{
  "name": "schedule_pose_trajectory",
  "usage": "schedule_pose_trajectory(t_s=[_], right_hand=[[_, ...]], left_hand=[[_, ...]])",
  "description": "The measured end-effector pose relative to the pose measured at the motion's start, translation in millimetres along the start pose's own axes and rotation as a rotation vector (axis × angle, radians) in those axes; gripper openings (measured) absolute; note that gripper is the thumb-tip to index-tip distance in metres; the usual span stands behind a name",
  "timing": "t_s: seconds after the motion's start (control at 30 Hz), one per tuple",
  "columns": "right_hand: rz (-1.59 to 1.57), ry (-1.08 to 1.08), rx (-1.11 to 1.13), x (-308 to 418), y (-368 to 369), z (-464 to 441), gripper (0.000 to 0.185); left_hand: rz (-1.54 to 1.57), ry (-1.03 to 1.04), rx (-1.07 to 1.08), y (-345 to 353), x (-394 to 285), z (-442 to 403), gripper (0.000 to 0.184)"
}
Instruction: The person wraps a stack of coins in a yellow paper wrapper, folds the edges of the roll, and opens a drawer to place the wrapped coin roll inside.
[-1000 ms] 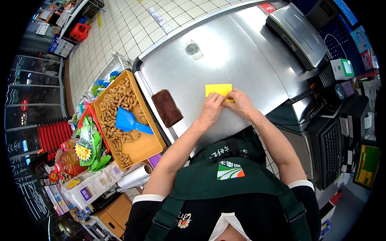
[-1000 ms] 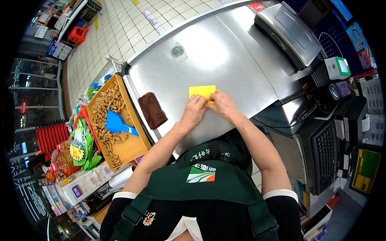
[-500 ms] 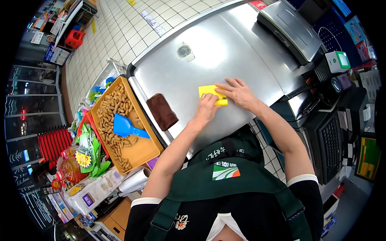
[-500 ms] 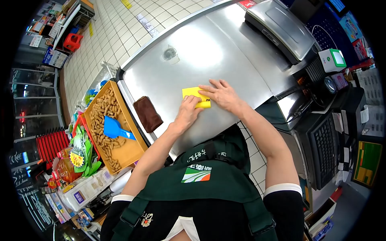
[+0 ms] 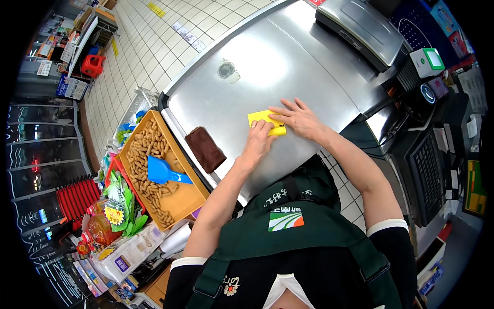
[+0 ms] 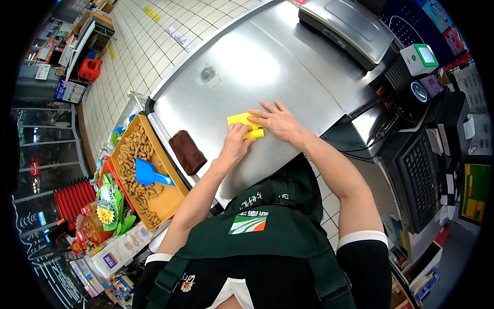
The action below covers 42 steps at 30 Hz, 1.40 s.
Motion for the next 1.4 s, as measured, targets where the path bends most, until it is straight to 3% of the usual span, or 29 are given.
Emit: schedule_pose_trajectory(t_s=[0.77,1.4], right_hand=[[-0.038,0.022,0.014,-0.5,3.2,-0.3,0.054],[-0.063,-0.013,0.018,7.2,-7.6,-4.8,0.059]], left_hand=[[-0.003,-0.036,0.074,-2.4,-2.8,-2.3,0.034],[-0.277,-0.058,-0.101,3.6,-12.4,-2.4,0.024]])
Point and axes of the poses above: each hand's wrist, its own z-axis away from the middle knuckle, its own y-axis out of the palm, x = y × z, the point moved 4 cm from there along -z, towards the middle knuckle, and after that the axes turned 6 degrees about -x, right-handed, at the moved point
